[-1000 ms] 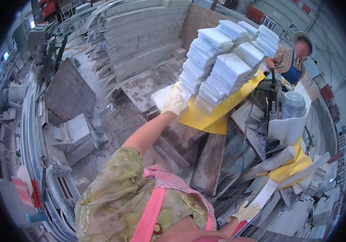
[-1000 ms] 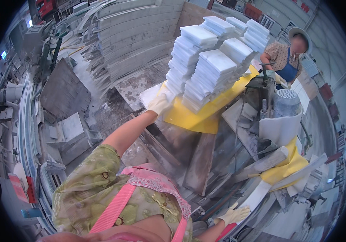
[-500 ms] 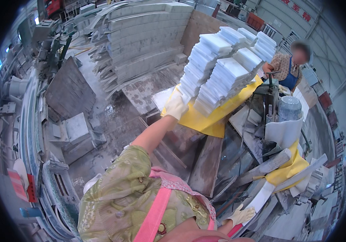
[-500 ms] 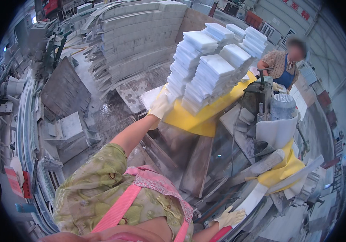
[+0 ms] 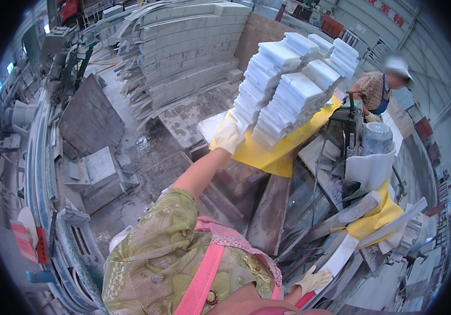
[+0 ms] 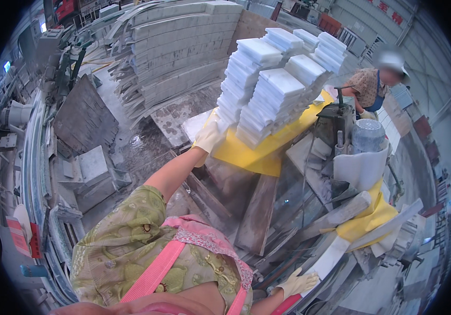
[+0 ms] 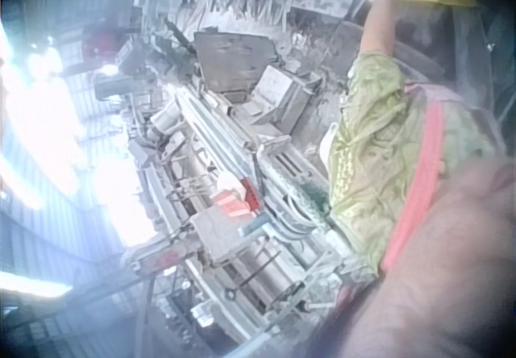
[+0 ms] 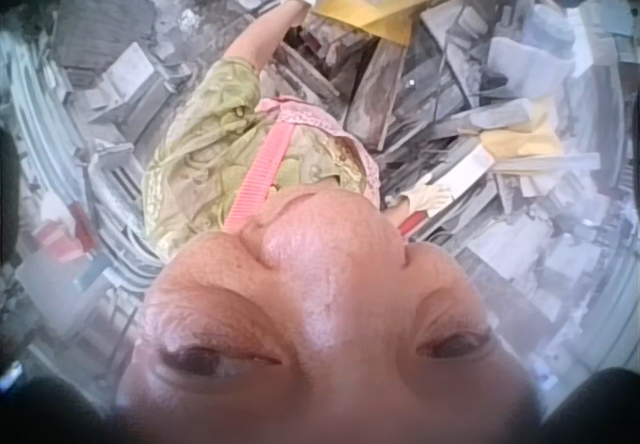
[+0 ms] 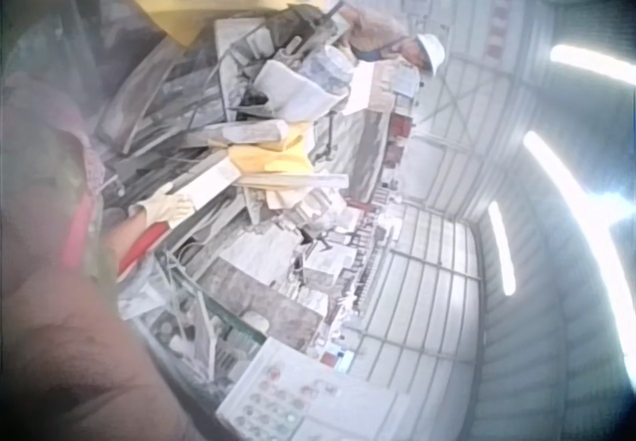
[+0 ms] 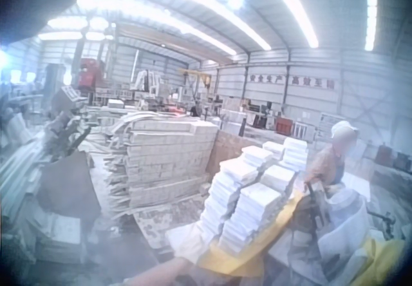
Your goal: The person repeatedly picks up white rectangular tiles from a nearby pile and places them onto a yellow tray on a machine. The person handles the tiles one at a time, aligning them in neat rows on the tray throughout the clip.
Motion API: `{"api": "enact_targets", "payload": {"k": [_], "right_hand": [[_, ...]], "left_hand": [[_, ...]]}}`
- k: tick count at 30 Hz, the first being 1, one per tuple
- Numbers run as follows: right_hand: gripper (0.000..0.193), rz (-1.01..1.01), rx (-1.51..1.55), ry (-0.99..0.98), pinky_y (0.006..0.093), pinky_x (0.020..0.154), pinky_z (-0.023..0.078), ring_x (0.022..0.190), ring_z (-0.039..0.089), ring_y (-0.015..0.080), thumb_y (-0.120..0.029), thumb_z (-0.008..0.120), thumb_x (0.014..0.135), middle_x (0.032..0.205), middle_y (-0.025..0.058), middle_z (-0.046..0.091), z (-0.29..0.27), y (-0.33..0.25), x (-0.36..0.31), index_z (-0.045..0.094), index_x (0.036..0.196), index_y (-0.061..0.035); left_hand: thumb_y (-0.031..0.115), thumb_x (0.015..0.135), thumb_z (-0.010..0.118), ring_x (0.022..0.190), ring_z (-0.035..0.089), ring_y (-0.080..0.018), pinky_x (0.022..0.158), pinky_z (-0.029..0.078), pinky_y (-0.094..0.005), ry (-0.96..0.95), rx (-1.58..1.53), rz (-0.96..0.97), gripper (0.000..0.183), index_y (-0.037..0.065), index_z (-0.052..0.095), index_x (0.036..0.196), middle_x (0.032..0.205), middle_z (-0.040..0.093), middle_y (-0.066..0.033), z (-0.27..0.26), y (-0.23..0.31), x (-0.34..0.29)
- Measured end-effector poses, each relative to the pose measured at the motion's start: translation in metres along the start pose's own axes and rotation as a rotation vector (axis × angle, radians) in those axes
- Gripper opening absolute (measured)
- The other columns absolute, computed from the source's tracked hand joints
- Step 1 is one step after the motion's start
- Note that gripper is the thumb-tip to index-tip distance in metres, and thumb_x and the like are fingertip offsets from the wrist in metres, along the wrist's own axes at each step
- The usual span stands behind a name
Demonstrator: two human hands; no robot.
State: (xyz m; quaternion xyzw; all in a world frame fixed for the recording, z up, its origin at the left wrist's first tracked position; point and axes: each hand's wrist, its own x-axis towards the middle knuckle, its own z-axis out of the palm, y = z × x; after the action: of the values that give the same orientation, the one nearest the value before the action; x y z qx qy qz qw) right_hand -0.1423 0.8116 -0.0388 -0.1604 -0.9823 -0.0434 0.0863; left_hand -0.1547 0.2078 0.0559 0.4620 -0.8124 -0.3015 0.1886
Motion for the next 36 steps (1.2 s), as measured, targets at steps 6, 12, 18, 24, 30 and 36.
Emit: {"api": "enact_targets", "payload": {"k": [6, 12, 18, 24, 30, 36], "right_hand": [[0.083, -0.010, -0.053, 0.044, 0.0463, 0.123, 0.026, 0.145, 0.038, 0.0373, -0.051, 0.063, 0.092, 0.155, 0.0236, 0.042, 0.004, 0.005, -0.005, 0.037, 0.154, -0.0005], [0.083, 0.000, -0.043, 0.032, 0.0463, 0.123, 0.026, 0.146, 0.037, 0.0372, -0.048, 0.065, 0.092, 0.155, 0.0237, 0.042, -0.001, -0.002, -0.007, 0.037, 0.154, 0.0000], [0.082, 0.017, 0.004, 0.002, 0.0466, 0.125, 0.022, 0.148, 0.033, 0.0395, -0.044, 0.064, 0.093, 0.158, 0.0258, 0.037, 0.000, 0.010, -0.014, 0.035, 0.154, 0.0026], [0.081, -0.805, 0.393, 0.733, 0.0477, 0.122, 0.027, 0.146, 0.037, 0.0394, -0.044, 0.069, 0.091, 0.157, 0.0227, 0.042, 0.016, -0.039, 0.018, 0.041, 0.151, 0.0022], [0.080, -0.990, 0.421, 0.440, 0.0485, 0.122, 0.028, 0.145, 0.038, 0.0396, -0.044, 0.066, 0.092, 0.155, 0.0230, 0.043, 0.013, -0.107, 0.010, 0.042, 0.151, 0.0027], [0.078, -1.117, 0.433, 0.354, 0.0491, 0.121, 0.029, 0.144, 0.040, 0.0398, -0.044, 0.064, 0.092, 0.154, 0.0233, 0.044, -0.005, -0.139, 0.001, 0.042, 0.151, 0.0031]], "left_hand": [[0.029, 0.081, 0.066, 0.101, 0.071, -0.0409, 0.086, 0.055, -0.0466, -0.015, -0.017, 0.005, 0.038, 0.002, 0.070, 0.107, 0.104, 0.073, -0.0236, -0.004, 0.002, -0.005], [0.030, 0.082, 0.065, 0.103, 0.070, -0.0405, 0.087, 0.054, -0.0464, -0.049, 0.014, 0.016, 0.041, 0.001, 0.068, 0.112, 0.108, 0.072, -0.0242, -0.009, 0.003, -0.005], [0.049, 0.090, 0.061, 0.106, 0.069, -0.0443, 0.092, 0.053, -0.0470, -0.024, 0.016, 0.056, 0.057, 0.000, 0.065, 0.119, 0.110, 0.071, -0.0269, 0.018, -0.019, 0.014], [0.040, 0.090, 0.062, 0.101, 0.070, -0.0418, 0.088, 0.055, -0.0454, 0.025, -0.096, 0.174, 0.046, 0.001, 0.067, 0.116, 0.104, 0.072, -0.0239, 0.033, -0.022, 0.013], [0.036, 0.089, 0.063, 0.098, 0.071, -0.0409, 0.085, 0.055, -0.0459, 0.054, -0.134, 0.045, 0.043, 0.002, 0.068, 0.113, 0.103, 0.073, -0.0232, 0.017, -0.011, -0.001], [0.033, 0.087, 0.064, 0.096, 0.072, -0.0399, 0.081, 0.056, -0.0464, 0.056, -0.150, 0.000, 0.039, 0.002, 0.069, 0.111, 0.101, 0.073, -0.0225, 0.018, -0.008, 0.001]]}}
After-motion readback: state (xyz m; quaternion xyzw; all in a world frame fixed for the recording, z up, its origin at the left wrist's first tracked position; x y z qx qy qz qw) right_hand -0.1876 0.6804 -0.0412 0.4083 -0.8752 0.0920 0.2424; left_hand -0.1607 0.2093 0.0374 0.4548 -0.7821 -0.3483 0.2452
